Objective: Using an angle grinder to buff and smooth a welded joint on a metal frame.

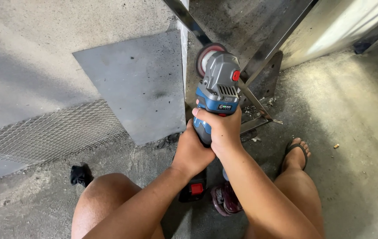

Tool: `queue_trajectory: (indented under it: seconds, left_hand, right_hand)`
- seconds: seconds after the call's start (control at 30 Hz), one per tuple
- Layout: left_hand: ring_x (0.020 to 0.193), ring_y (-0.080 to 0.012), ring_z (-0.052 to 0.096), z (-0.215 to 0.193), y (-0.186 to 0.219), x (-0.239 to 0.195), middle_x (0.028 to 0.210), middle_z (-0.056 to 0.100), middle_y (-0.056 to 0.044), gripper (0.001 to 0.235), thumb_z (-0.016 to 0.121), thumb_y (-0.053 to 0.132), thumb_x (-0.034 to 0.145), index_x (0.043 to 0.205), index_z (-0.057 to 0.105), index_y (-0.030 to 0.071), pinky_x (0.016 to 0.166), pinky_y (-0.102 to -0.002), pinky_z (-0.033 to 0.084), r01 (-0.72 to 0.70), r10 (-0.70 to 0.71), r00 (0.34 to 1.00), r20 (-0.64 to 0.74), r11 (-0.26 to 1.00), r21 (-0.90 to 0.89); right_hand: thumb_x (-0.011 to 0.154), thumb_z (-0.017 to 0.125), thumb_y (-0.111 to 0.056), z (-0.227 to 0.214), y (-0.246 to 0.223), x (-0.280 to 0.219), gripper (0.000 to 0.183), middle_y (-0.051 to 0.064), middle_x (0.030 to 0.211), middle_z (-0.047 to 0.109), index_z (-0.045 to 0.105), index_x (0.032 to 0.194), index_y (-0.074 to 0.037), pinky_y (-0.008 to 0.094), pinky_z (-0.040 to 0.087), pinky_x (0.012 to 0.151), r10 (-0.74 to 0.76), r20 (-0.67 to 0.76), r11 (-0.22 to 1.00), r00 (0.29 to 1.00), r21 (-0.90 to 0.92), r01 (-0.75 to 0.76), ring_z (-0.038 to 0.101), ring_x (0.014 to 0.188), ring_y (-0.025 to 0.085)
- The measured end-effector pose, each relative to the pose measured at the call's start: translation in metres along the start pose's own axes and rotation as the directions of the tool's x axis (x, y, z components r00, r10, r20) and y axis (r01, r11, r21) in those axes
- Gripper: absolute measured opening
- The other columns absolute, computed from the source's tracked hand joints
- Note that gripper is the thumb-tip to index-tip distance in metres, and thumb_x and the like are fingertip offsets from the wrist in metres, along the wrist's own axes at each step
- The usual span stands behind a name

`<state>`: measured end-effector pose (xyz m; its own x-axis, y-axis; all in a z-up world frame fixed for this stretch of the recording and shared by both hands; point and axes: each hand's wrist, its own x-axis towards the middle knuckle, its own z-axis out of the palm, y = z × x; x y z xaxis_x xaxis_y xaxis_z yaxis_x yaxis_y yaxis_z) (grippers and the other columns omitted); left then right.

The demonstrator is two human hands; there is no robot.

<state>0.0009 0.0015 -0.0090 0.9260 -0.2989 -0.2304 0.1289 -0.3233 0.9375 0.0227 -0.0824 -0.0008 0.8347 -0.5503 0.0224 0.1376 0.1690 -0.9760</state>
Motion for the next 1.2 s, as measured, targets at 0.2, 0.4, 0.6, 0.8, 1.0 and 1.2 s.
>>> queue_trajectory:
  seconds: [0.2, 0.4, 0.6, 0.8, 1.0, 1.2]
  left_hand:
    - [0.118, -0.0564, 0.061, -0.002, 0.005, 0.001, 0.121, 0.064, -0.039, 0.097, 0.075, 0.024, 0.077, 0.15, 0.025, -0.015, 0.091, -0.065, 0.055, 0.003, -0.003, 1.0, 0.004, 1.0, 0.0]
    - [0.115, -0.0547, 0.064, -0.007, 0.02, -0.003, 0.114, 0.069, -0.035, 0.071, 0.077, 0.019, 0.073, 0.131, 0.046, -0.009, 0.087, -0.062, 0.057, -0.065, 0.055, 0.995, -0.087, 0.991, -0.117]
    - [0.113, -0.0529, 0.066, -0.014, 0.026, -0.002, 0.108, 0.071, -0.032, 0.059, 0.078, 0.018, 0.071, 0.119, 0.052, -0.004, 0.084, -0.059, 0.058, -0.107, 0.084, 0.988, -0.129, 0.977, -0.183]
    - [0.112, -0.0583, 0.064, -0.015, 0.029, -0.003, 0.108, 0.07, -0.035, 0.059, 0.075, 0.015, 0.072, 0.122, 0.051, -0.007, 0.084, -0.062, 0.056, -0.117, 0.097, 0.988, -0.122, 0.978, -0.175]
    - [0.112, -0.0551, 0.065, -0.008, 0.02, -0.001, 0.107, 0.071, -0.033, 0.06, 0.075, 0.017, 0.07, 0.12, 0.05, -0.004, 0.082, -0.061, 0.056, -0.07, 0.051, 0.99, -0.13, 0.987, -0.147]
    - [0.113, -0.0579, 0.063, -0.003, 0.007, 0.0, 0.112, 0.068, -0.037, 0.073, 0.074, 0.016, 0.075, 0.136, 0.043, -0.011, 0.086, -0.064, 0.056, -0.068, 0.061, 0.997, -0.057, 0.989, -0.132]
  right_hand:
    - [0.055, 0.093, -0.002, 0.003, -0.002, 0.001, 0.048, 0.01, 0.086, 0.075, 0.072, 0.098, -0.006, 0.041, 0.054, 0.083, 0.0, -0.012, 1.0, 1.0, -0.023, 0.0, 0.075, 0.087, 0.022]
    - [0.055, 0.091, 0.004, 0.01, -0.024, 0.0, 0.043, 0.008, 0.081, 0.074, 0.074, 0.093, -0.006, 0.038, 0.055, 0.082, -0.065, 0.084, 0.998, 0.994, -0.011, 0.066, 0.073, 0.082, 0.017]
    - [0.055, 0.091, 0.005, 0.016, -0.029, 0.003, 0.045, 0.006, 0.081, 0.073, 0.073, 0.095, -0.006, 0.037, 0.057, 0.079, -0.125, 0.139, 0.992, 0.982, -0.012, 0.128, 0.07, 0.081, 0.014]
    - [0.059, 0.09, 0.006, 0.01, -0.023, 0.009, 0.045, 0.008, 0.084, 0.074, 0.073, 0.098, -0.005, 0.039, 0.057, 0.081, -0.133, 0.178, 0.991, 0.975, 0.0, 0.135, 0.073, 0.083, 0.017]
    - [0.058, 0.09, 0.007, 0.01, -0.023, 0.004, 0.046, 0.009, 0.084, 0.074, 0.071, 0.098, -0.006, 0.039, 0.058, 0.084, -0.13, 0.151, 0.992, 0.98, 0.024, 0.127, 0.072, 0.084, 0.016]
    - [0.058, 0.092, 0.001, 0.003, -0.011, 0.003, 0.048, 0.01, 0.088, 0.075, 0.072, 0.1, -0.006, 0.042, 0.054, 0.087, -0.047, 0.07, 0.999, 0.996, -0.021, 0.048, 0.074, 0.089, 0.02]
